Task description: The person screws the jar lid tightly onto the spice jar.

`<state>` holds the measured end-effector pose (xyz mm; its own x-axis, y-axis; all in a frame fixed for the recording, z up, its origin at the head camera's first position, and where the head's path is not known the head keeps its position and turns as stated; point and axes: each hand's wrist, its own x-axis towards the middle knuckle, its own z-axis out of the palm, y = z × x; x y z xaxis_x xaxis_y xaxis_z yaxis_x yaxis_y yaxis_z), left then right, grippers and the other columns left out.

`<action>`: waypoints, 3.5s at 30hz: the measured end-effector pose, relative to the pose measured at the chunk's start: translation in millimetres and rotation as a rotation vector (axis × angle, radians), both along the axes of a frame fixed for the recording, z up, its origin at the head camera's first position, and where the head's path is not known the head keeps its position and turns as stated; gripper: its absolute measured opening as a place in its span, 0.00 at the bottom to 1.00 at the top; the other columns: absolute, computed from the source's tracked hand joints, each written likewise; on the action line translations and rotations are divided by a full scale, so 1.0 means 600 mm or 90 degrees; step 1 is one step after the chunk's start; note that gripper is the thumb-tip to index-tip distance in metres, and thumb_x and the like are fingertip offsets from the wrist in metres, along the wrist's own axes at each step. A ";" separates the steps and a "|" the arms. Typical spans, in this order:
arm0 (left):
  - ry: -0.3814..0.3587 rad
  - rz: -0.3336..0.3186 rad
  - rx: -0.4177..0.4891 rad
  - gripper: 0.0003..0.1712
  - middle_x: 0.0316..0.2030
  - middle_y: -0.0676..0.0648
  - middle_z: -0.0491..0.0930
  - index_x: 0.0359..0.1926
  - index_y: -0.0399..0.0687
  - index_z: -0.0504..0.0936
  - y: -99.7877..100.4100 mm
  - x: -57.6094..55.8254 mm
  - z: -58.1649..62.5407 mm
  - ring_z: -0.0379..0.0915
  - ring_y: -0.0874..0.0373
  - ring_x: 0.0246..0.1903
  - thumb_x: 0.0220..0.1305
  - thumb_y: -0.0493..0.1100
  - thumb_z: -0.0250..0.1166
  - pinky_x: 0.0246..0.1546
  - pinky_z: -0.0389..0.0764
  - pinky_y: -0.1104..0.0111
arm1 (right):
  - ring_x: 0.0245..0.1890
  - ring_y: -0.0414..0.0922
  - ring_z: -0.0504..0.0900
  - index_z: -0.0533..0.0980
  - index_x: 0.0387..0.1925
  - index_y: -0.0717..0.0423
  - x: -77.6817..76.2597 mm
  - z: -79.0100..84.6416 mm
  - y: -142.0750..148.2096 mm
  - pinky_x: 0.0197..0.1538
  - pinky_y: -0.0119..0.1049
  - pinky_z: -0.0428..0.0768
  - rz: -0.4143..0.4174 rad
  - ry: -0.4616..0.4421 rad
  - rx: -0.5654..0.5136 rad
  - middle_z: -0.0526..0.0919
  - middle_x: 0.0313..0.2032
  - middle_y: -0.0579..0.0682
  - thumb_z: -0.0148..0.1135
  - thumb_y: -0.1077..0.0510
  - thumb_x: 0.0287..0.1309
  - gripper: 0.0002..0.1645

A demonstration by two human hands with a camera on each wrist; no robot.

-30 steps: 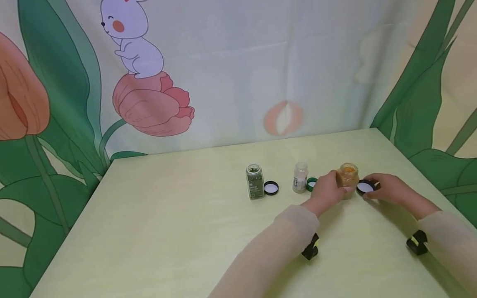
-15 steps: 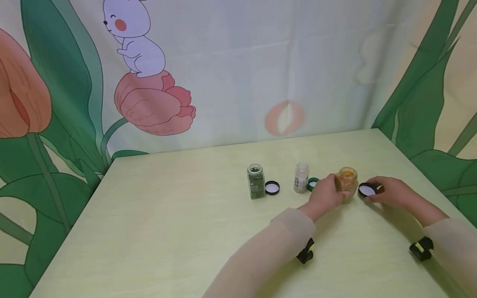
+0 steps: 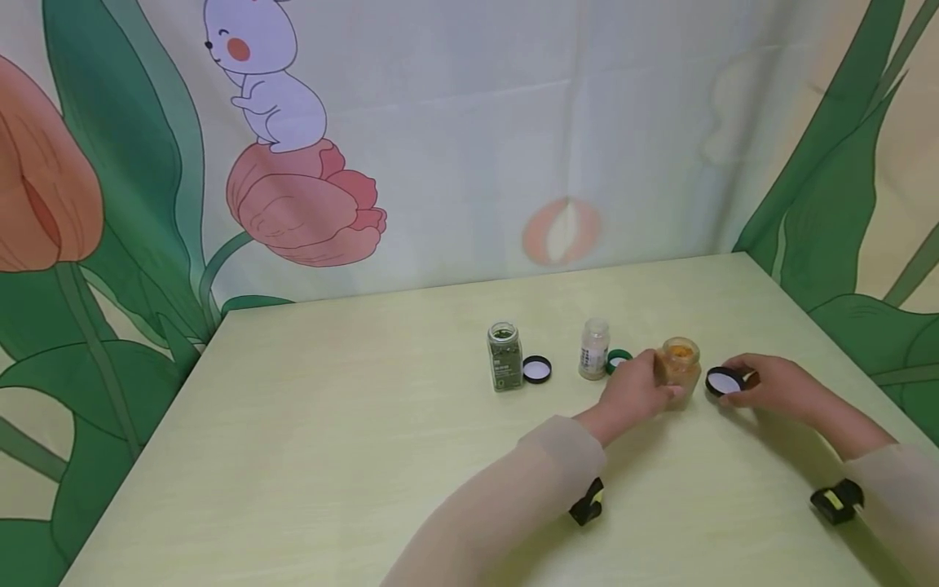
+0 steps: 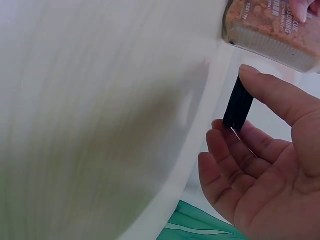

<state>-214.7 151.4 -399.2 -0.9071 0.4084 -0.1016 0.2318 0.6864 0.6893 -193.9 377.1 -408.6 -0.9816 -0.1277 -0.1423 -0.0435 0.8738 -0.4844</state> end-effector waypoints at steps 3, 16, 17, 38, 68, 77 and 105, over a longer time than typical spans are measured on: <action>0.001 -0.004 -0.009 0.31 0.59 0.48 0.84 0.65 0.45 0.76 -0.005 0.002 -0.001 0.81 0.60 0.57 0.66 0.50 0.71 0.57 0.81 0.73 | 0.43 0.57 0.81 0.71 0.58 0.79 0.006 0.002 -0.004 0.39 0.37 0.79 -0.002 -0.006 -0.005 0.81 0.47 0.72 0.74 0.56 0.58 0.36; -0.022 -0.020 -0.003 0.33 0.62 0.49 0.82 0.67 0.44 0.74 -0.035 0.015 0.002 0.79 0.61 0.59 0.66 0.50 0.72 0.59 0.81 0.72 | 0.40 0.51 0.78 0.73 0.56 0.77 0.022 0.010 -0.026 0.36 0.35 0.75 0.011 0.012 -0.006 0.83 0.41 0.65 0.74 0.56 0.57 0.35; -0.024 -0.023 -0.003 0.33 0.62 0.49 0.82 0.67 0.44 0.74 -0.037 0.016 0.001 0.79 0.61 0.59 0.66 0.50 0.72 0.59 0.81 0.72 | 0.39 0.50 0.78 0.73 0.56 0.77 0.023 0.011 -0.027 0.36 0.34 0.75 0.013 0.016 -0.007 0.83 0.41 0.64 0.75 0.56 0.56 0.34; -0.028 -0.063 0.021 0.34 0.61 0.45 0.83 0.68 0.42 0.73 -0.088 0.029 0.000 0.80 0.61 0.53 0.66 0.50 0.72 0.57 0.82 0.71 | 0.39 0.39 0.76 0.76 0.54 0.74 0.041 0.018 -0.061 0.35 0.28 0.74 0.103 0.077 -0.019 0.85 0.44 0.60 0.77 0.59 0.53 0.32; -0.044 -0.078 0.075 0.32 0.64 0.41 0.81 0.68 0.38 0.73 -0.175 0.032 -0.005 0.76 0.49 0.67 0.67 0.45 0.70 0.68 0.78 0.62 | 0.42 0.43 0.77 0.76 0.53 0.68 0.056 0.024 -0.132 0.41 0.42 0.80 0.146 0.087 -0.056 0.83 0.47 0.58 0.77 0.59 0.53 0.29; -0.027 -0.086 0.067 0.29 0.62 0.40 0.82 0.64 0.38 0.75 -0.208 0.038 -0.002 0.76 0.47 0.66 0.67 0.44 0.70 0.68 0.78 0.60 | 0.40 0.37 0.74 0.78 0.52 0.65 0.055 0.023 -0.155 0.38 0.30 0.75 0.170 0.118 -0.066 0.84 0.46 0.54 0.77 0.58 0.52 0.28; -0.014 -0.065 0.107 0.32 0.62 0.36 0.81 0.67 0.34 0.72 -0.282 0.040 -0.009 0.76 0.40 0.66 0.65 0.40 0.72 0.69 0.76 0.52 | 0.42 0.43 0.76 0.78 0.54 0.64 0.049 0.062 -0.201 0.41 0.34 0.78 0.196 0.132 -0.048 0.84 0.47 0.53 0.77 0.58 0.53 0.29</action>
